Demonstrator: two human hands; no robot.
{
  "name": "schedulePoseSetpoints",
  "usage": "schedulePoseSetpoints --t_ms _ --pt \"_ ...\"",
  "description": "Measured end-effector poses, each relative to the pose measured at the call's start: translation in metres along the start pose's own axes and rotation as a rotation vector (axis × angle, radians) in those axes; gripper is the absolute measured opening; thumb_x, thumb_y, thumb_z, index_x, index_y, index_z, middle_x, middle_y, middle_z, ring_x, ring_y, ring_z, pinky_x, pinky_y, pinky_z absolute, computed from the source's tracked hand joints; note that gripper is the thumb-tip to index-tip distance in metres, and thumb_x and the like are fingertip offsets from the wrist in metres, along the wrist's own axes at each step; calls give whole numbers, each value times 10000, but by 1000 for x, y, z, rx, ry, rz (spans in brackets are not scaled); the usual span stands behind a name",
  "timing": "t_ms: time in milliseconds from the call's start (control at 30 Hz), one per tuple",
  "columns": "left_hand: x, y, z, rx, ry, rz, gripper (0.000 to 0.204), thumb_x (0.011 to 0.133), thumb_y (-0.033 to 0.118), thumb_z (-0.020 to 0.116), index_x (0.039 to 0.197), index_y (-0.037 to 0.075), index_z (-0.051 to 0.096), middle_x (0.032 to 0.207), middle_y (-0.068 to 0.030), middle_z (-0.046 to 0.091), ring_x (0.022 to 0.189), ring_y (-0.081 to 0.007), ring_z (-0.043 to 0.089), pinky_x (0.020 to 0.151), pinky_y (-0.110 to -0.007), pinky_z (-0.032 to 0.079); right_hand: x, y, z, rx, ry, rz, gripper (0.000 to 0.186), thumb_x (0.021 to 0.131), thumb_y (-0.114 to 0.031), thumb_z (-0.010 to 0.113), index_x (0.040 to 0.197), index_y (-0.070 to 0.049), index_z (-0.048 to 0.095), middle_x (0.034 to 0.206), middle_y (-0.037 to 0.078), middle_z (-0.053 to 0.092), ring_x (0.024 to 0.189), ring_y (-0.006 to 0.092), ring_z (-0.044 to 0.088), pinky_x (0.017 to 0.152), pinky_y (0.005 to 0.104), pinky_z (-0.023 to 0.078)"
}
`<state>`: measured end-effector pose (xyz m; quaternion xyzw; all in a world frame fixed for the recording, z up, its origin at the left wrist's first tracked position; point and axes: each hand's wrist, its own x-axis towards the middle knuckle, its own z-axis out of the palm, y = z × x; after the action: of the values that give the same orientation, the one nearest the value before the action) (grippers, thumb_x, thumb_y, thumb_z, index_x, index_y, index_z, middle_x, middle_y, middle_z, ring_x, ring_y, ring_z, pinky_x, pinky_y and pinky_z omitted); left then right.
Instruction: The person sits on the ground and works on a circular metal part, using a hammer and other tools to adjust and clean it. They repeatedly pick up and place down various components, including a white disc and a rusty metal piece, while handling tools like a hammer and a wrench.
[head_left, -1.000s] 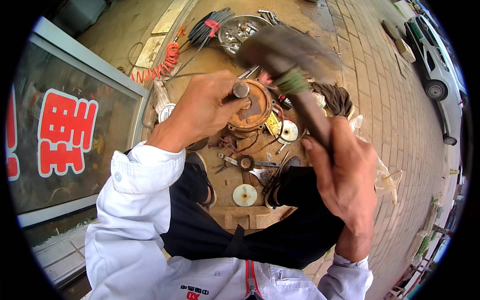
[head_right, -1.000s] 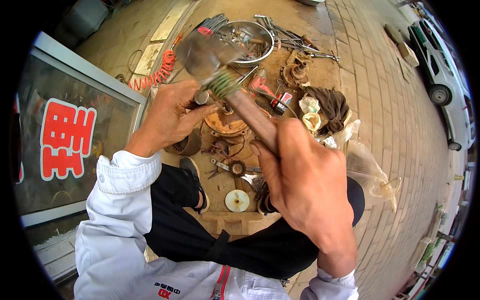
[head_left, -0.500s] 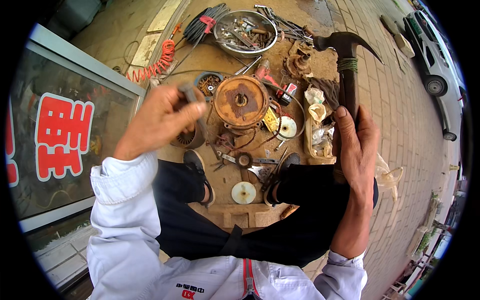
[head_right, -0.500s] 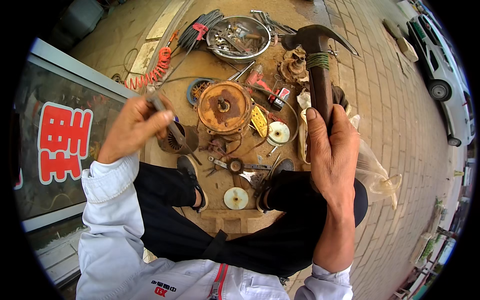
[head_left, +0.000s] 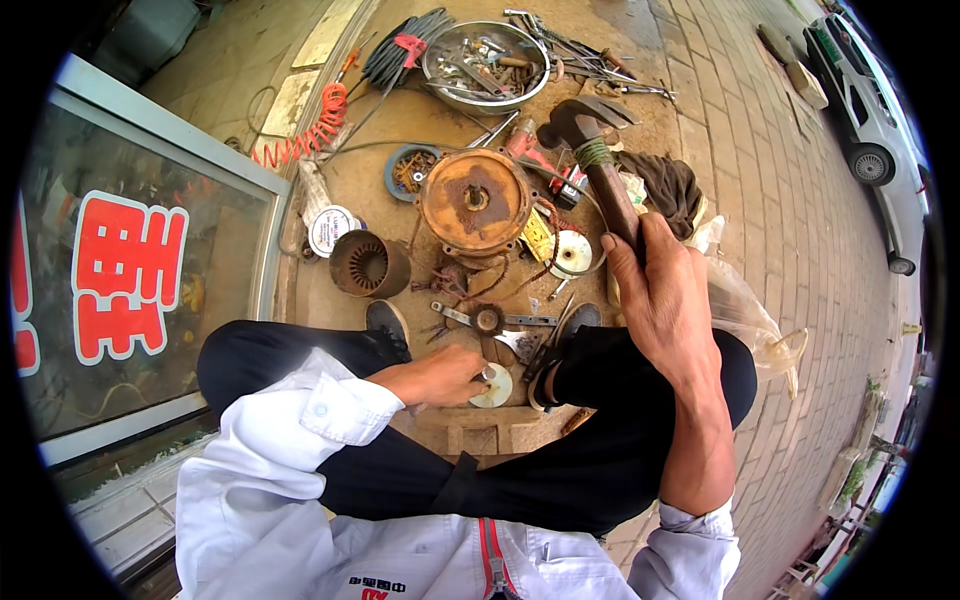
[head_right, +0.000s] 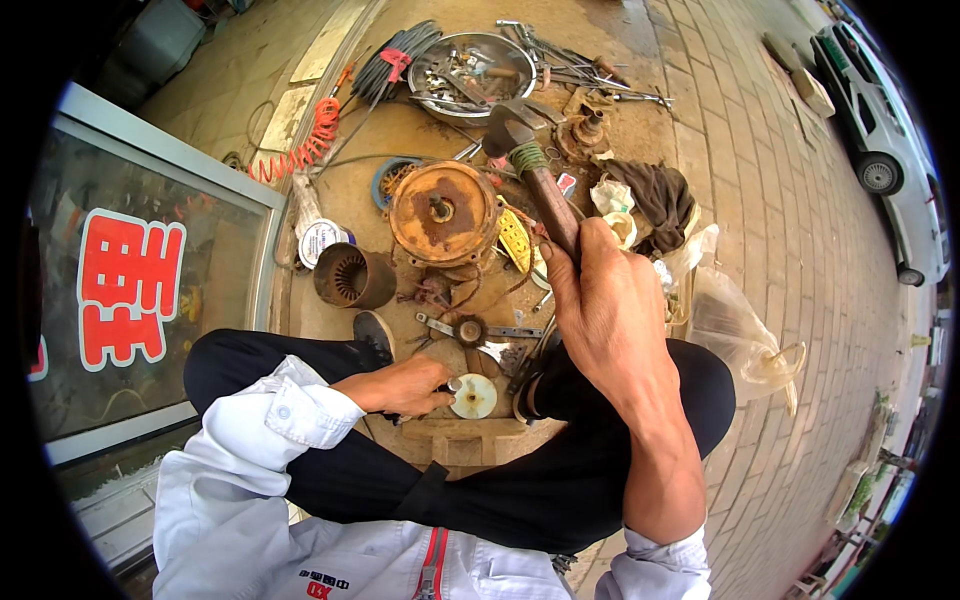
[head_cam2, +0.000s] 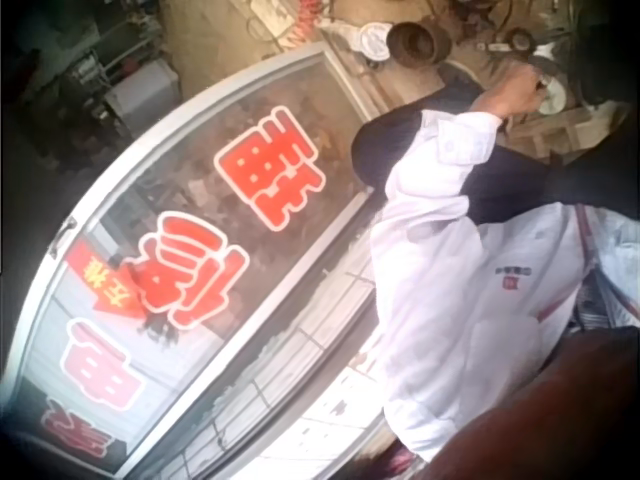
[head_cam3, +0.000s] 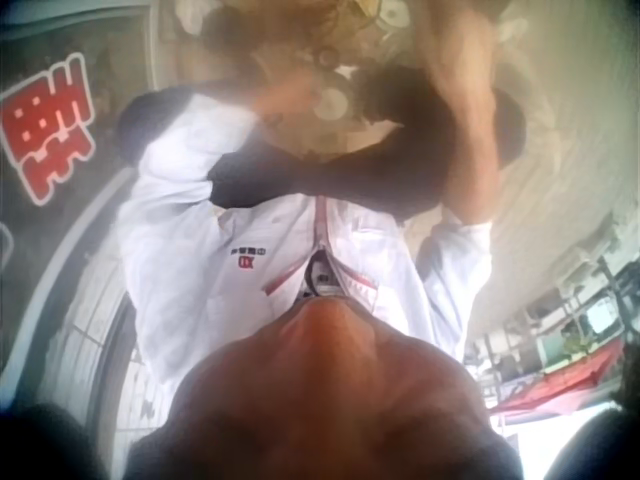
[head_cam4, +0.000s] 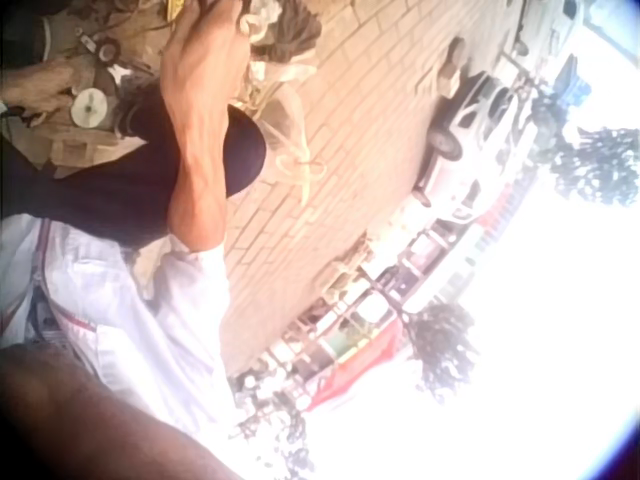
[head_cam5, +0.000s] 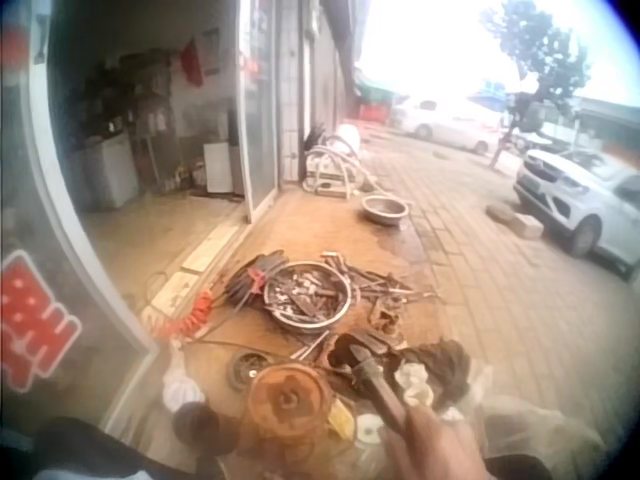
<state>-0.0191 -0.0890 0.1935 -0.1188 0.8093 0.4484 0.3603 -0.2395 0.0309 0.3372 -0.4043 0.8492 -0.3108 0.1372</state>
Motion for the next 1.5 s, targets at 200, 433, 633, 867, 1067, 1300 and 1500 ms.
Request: schedulePoseSetpoints --t_ms 200,433,633,867,1067,1300,1500 --pt "-51 17 -68 371 549 152 441 860 236 748 1229 17 647 1005 -214 715 907 -378 713 790 -478 569 0 24 13 -167 -91 -43 245 974 -141 617 877 62 520 625 284 594 637 499 628 589 542 500" --pt "-120 26 -175 -174 1320 305 331 927 118 713 1196 -68 664 997 -108 718 882 -153 649 763 -299 552 -37 153 122 -159 -336 369 352 921 -255 638 804 76 606 827 345 678 820 535 681 762 562 560" --pt "-117 7 -183 -136 1438 288 319 908 154 711 1117 -86 691 922 -144 740 812 -182 693 748 -330 558 -99 197 267 830 -105 1093 260 1023 -212 584 916 24 590 699 118 611 510 257 595 445 418 482" --pt "-131 8 -188 -40 1439 147 296 926 124 719 1137 -80 679 929 -112 723 853 -148 684 778 -312 554 -36 141 205 -14 285 296 235 965 -186 641 1018 41 615 848 300 664 782 472 655 738 499 523" --pt "-138 -4 -184 42 1418 112 294 902 119 725 1122 -70 678 868 -146 709 764 -162 681 680 -323 535 93 -17 129 -368 -189 -454 279 1001 -237 635 1096 22 592 988 225 669 848 344 683 733 435 538" --pt "-147 0 -180 71 1466 136 305 866 142 738 1085 -63 684 849 -192 705 722 -233 678 647 -366 521 140 -8 149 -896 -459 -841 225 901 -129 666 1066 0 584 979 189 670 730 383 698 606 477 560" --pt "-154 -8 -176 99 1475 178 307 849 139 747 1059 -75 683 856 -211 704 741 -279 692 674 -383 534 147 -8 149 -887 -493 -891 231 903 -200 690 986 5 626 945 175 665 741 373 696 616 466 560"
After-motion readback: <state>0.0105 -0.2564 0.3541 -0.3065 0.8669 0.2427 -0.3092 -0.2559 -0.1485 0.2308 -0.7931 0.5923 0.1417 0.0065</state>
